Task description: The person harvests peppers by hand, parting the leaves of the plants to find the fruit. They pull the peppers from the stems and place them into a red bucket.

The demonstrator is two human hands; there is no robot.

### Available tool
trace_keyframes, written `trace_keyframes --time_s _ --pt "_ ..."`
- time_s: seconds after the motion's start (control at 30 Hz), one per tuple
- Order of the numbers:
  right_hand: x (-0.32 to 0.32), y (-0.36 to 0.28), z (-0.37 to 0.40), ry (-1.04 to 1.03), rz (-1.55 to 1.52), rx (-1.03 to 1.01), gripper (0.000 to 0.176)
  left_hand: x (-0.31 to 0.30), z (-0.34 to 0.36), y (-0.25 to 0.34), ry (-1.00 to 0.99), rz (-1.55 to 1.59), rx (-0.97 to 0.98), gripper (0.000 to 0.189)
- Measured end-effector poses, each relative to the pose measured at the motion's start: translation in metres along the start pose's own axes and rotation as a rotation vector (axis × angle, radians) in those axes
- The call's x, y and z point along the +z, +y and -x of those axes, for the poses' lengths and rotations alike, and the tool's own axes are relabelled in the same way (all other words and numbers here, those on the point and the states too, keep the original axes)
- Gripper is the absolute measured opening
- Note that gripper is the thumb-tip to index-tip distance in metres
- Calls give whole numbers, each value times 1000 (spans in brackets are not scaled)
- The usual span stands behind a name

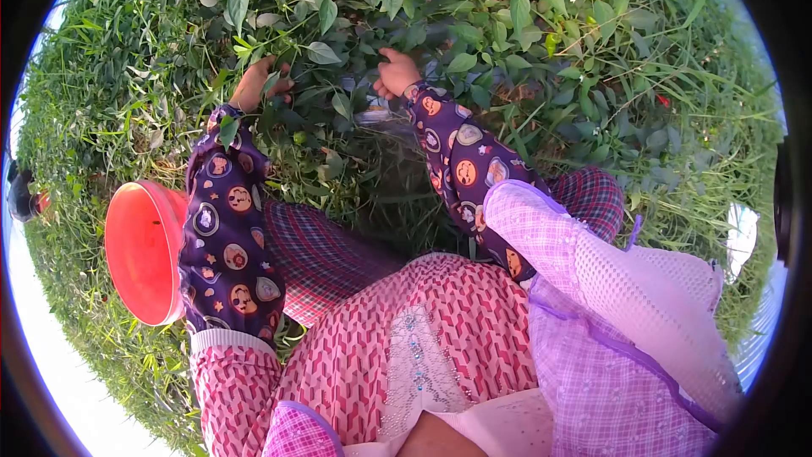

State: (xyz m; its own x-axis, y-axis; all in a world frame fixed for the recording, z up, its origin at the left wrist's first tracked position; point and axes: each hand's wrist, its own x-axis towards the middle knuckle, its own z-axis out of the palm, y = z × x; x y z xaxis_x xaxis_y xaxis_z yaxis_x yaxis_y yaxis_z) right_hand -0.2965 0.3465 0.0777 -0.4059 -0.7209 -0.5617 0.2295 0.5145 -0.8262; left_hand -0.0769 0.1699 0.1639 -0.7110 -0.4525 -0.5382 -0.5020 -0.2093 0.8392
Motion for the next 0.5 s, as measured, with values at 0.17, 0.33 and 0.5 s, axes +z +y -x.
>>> trace_keyframes --time_s 0.17,0.33,0.5 --pt "21 -17 -33 10 126 78 61 3 4 3 159 -442 109 58" --pt "17 -21 -33 198 627 -278 33 10 3 -4 491 -1132 436 88" --pt "9 -7 -14 106 185 -223 34 43 7 36 541 -1360 149 71"
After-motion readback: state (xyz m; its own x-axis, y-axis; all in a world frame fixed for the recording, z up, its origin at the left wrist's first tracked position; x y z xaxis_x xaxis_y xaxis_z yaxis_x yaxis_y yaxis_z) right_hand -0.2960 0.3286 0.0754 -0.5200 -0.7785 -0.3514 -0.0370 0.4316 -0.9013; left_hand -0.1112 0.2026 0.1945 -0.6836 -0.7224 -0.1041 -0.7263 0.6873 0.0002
